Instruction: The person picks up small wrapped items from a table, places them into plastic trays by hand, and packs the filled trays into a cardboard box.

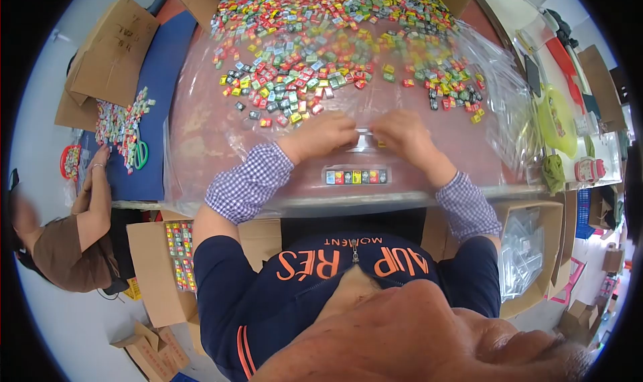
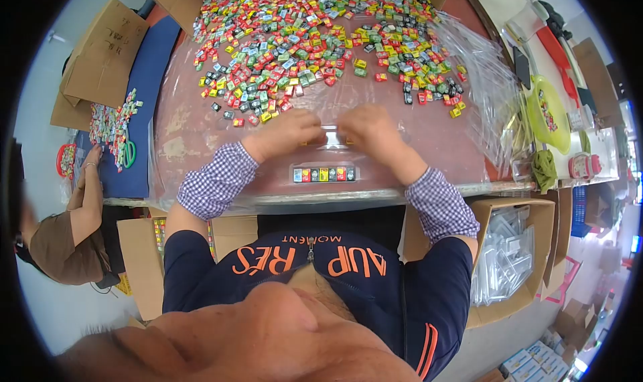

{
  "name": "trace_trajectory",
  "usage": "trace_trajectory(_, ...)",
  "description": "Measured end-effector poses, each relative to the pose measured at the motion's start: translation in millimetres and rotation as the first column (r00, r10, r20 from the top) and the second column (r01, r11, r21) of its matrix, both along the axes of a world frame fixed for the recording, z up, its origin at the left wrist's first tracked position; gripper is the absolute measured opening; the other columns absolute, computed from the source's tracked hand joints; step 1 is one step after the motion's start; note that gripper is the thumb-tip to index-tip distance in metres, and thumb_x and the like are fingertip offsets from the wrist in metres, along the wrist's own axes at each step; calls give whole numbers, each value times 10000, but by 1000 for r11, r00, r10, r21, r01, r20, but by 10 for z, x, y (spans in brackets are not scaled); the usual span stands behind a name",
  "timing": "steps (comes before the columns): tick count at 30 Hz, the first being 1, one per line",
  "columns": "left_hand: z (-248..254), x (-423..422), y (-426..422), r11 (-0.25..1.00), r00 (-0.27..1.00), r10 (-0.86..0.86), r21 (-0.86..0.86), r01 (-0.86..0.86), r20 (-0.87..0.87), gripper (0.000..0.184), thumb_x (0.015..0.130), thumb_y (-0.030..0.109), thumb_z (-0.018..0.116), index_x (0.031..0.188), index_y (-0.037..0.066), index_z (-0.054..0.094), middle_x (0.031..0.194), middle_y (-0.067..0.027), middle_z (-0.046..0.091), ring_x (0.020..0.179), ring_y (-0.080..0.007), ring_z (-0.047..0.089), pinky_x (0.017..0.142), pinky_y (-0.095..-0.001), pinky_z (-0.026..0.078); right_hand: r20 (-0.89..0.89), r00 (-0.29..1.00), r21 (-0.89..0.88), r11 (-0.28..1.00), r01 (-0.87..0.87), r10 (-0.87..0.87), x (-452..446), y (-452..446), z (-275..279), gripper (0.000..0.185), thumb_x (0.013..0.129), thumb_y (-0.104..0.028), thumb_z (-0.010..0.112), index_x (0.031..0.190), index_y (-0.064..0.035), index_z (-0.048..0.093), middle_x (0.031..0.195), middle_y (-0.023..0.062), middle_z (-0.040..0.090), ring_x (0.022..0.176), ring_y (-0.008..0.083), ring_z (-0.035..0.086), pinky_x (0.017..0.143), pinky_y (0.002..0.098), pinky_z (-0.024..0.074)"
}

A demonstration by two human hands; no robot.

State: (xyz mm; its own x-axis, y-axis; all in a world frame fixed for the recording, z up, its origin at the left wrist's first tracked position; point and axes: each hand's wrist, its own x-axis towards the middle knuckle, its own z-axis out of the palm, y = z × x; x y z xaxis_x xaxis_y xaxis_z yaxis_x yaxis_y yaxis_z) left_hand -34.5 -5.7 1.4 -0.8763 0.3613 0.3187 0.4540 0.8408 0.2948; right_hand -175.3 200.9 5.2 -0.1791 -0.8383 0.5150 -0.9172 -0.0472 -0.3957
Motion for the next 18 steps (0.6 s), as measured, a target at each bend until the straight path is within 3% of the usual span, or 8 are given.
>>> trace_trajectory(2, 63, 122, 72, 993, 992, -121, 1, 121, 27, 100, 758, 108, 592, 848, 75, 622, 916, -81, 588, 908, -274, 566, 783, -402, 465, -242, 960, 25, 990, -141, 143, 222, 74, 147, 158, 762, -184, 679, 874, -74, 671, 881, 88, 668, 810, 297, 631, 714, 399, 500)
trace_trajectory(7, 174, 162, -11, 988, 971, -156, -43, 150, -183, 152, 742, 127, 620, 884, 70, 621, 868, -76, 577, 883, -269, 571, 770, -392, 465, -117, 986, 75, 991, -111, 120, 66, 198, 58, 161, 805, -152, 654, 940, -67, 675, 955, 121, 668, 876, 308, 635, 751, 412, 492)
trace_trajectory(10, 11, -8, -186, 976, 974, 207, -42, -212, -92, 177, 781, 118, 615, 945, 57, 646, 929, -89, 606, 907, -273, 586, 785, -395, 473, 67, 965, 135, 961, 242, -252, -322, -32, -90, 185, 842, -173, 613, 990, -73, 659, 956, 150, 654, 862, 343, 624, 746, 430, 498)
trace_trajectory(11, -20, -104, -217, 977, 974, 205, -44, -210, -95, 177, 781, 118, 615, 945, 57, 646, 929, -89, 606, 907, -273, 586, 785, -395, 473, 78, 941, 141, 938, 317, -330, -409, -180, -14, 192, 850, -190, 599, 991, -69, 651, 939, 162, 649, 863, 355, 620, 748, 439, 499)
trace_trajectory(13, -91, -349, -231, 823, 820, 562, -26, -568, -111, 160, 778, 141, 637, 911, 53, 651, 905, -100, 614, 892, -288, 587, 770, -412, 470, 2, 907, 225, 884, 410, -421, -570, -449, -37, 191, 844, -197, 599, 970, -61, 646, 943, 161, 644, 846, 347, 628, 744, 434, 508)
trace_trajectory(14, -124, -434, -244, 824, 820, 561, -25, -567, -113, 160, 778, 141, 637, 911, 53, 651, 905, -100, 614, 892, -288, 587, 770, -412, 470, -80, 863, 304, 812, 498, -499, -611, -551, -59, 194, 838, -205, 598, 950, -53, 641, 947, 161, 639, 829, 339, 636, 741, 430, 517)
trace_trajectory(18, -183, -672, -318, 793, 797, 588, -97, -602, -140, 163, 762, 154, 658, 889, 53, 643, 866, -105, 618, 877, -302, 588, 753, -427, 469, -151, 809, 286, 759, 586, -568, -614, -833, -228, 229, 835, -224, 588, 987, -58, 626, 937, 168, 634, 850, 332, 635, 746, 437, 524)
